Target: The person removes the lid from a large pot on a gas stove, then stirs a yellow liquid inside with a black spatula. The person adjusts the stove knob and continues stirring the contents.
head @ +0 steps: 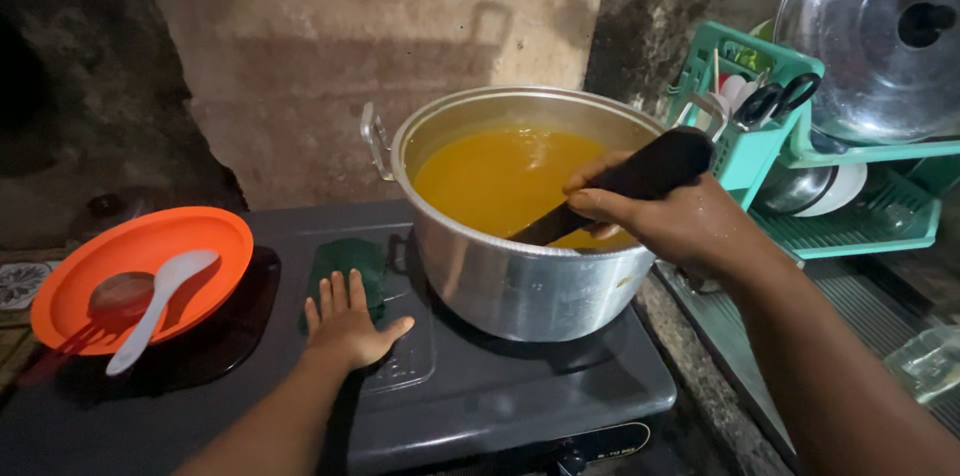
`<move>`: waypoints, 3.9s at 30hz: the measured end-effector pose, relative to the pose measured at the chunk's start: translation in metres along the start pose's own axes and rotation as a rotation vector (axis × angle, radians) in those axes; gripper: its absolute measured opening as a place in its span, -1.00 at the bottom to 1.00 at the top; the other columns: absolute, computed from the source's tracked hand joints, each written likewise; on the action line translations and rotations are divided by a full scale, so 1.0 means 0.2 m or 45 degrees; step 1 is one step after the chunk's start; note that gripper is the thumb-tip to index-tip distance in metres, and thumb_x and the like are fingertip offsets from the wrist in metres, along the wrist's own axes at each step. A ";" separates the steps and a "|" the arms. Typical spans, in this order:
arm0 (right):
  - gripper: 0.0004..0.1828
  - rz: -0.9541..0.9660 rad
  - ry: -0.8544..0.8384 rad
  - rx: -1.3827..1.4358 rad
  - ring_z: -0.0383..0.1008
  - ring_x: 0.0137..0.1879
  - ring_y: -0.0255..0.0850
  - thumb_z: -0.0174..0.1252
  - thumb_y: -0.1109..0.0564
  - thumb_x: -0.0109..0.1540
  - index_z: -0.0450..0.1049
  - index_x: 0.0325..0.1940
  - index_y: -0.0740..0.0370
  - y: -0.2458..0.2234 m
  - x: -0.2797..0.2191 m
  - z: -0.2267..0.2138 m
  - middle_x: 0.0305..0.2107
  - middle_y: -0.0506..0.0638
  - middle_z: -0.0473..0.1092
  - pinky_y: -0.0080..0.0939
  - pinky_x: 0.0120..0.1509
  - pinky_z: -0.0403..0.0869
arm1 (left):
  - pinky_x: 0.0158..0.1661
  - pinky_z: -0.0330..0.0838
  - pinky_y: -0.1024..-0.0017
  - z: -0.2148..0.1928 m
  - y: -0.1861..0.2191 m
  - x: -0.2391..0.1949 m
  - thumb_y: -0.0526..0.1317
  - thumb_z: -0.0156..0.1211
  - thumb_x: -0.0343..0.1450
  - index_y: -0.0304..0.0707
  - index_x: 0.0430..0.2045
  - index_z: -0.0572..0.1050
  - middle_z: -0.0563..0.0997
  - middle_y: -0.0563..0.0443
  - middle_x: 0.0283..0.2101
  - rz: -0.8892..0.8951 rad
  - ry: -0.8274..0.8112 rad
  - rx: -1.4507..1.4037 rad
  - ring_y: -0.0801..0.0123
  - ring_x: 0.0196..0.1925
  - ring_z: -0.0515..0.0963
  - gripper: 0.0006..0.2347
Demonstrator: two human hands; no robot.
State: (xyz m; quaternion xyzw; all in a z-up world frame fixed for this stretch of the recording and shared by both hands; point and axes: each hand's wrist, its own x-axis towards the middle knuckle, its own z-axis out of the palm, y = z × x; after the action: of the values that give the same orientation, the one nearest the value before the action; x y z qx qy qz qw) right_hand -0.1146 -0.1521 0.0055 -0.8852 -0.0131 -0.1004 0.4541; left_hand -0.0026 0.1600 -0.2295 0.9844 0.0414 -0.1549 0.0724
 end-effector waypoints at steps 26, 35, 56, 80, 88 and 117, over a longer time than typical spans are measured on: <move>-0.72 0.131 0.263 -0.232 0.65 -0.25 -0.15 0.29 0.04 0.19 0.64 -0.04 0.11 0.19 0.16 -0.16 -0.31 0.10 0.62 -0.14 -0.12 0.57 | 0.16 0.40 0.02 0.06 -0.18 0.27 -0.01 -0.03 0.54 -0.39 0.03 0.46 0.62 -0.40 0.00 0.009 0.499 -0.329 -0.15 0.12 0.57 -0.61; -0.73 0.114 0.302 -0.351 0.61 -0.30 -0.16 0.30 0.02 0.20 0.65 -0.06 0.11 0.18 0.15 -0.16 -0.36 0.10 0.61 -0.14 -0.19 0.54 | 0.14 0.38 0.04 -0.05 -0.31 0.30 0.11 -0.11 0.56 -0.60 -0.03 0.50 0.58 -0.50 0.06 -0.483 0.589 -1.246 -0.20 0.14 0.56 -0.46; -0.69 0.160 0.097 -0.361 0.66 -0.23 -0.15 0.31 -0.06 0.18 0.63 -0.07 0.11 -0.03 0.06 -0.03 -0.34 0.09 0.63 -0.06 -0.10 0.57 | 0.45 -0.43 0.16 0.08 -0.02 0.13 0.14 -0.44 0.53 -0.02 0.46 -0.38 -0.42 -0.02 0.55 0.007 0.095 -0.135 0.12 0.56 -0.44 -0.38; -0.70 -0.054 0.010 -0.029 0.62 -0.29 -0.21 0.31 0.09 0.16 0.63 -0.07 0.24 0.23 0.30 -0.06 -0.36 0.10 0.63 -0.25 -0.16 0.56 | 0.43 -0.49 0.09 0.15 -0.07 0.31 0.09 -0.45 0.54 0.01 0.46 -0.45 -0.46 -0.02 0.55 -0.062 0.083 -0.232 0.08 0.55 -0.50 -0.39; -0.73 -0.069 0.122 -0.121 0.62 -0.29 -0.21 0.29 0.12 0.18 0.62 -0.05 0.21 0.27 0.33 -0.16 -0.34 0.12 0.60 -0.22 -0.14 0.58 | 0.44 -0.56 0.11 0.12 -0.07 0.28 0.11 -0.44 0.54 0.06 0.45 -0.46 -0.55 -0.01 0.54 -0.075 -0.015 -0.287 0.12 0.55 -0.58 -0.39; -0.64 0.079 0.222 -0.263 0.59 -0.31 -0.23 0.30 -0.05 0.17 0.64 -0.05 0.18 0.12 0.26 0.07 -0.37 0.05 0.61 -0.20 -0.19 0.53 | 0.42 -0.62 0.06 0.03 -0.03 0.21 0.04 -0.34 0.54 -0.01 0.45 -0.49 -0.61 -0.12 0.52 -0.025 -0.106 -0.363 0.06 0.53 -0.67 -0.36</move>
State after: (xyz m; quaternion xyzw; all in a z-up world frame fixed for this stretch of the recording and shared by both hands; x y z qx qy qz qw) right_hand -0.0588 -0.1587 -0.0111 -0.9151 0.0642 -0.1636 0.3629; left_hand 0.0349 0.1674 -0.2494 0.9564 0.0696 -0.1887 0.2116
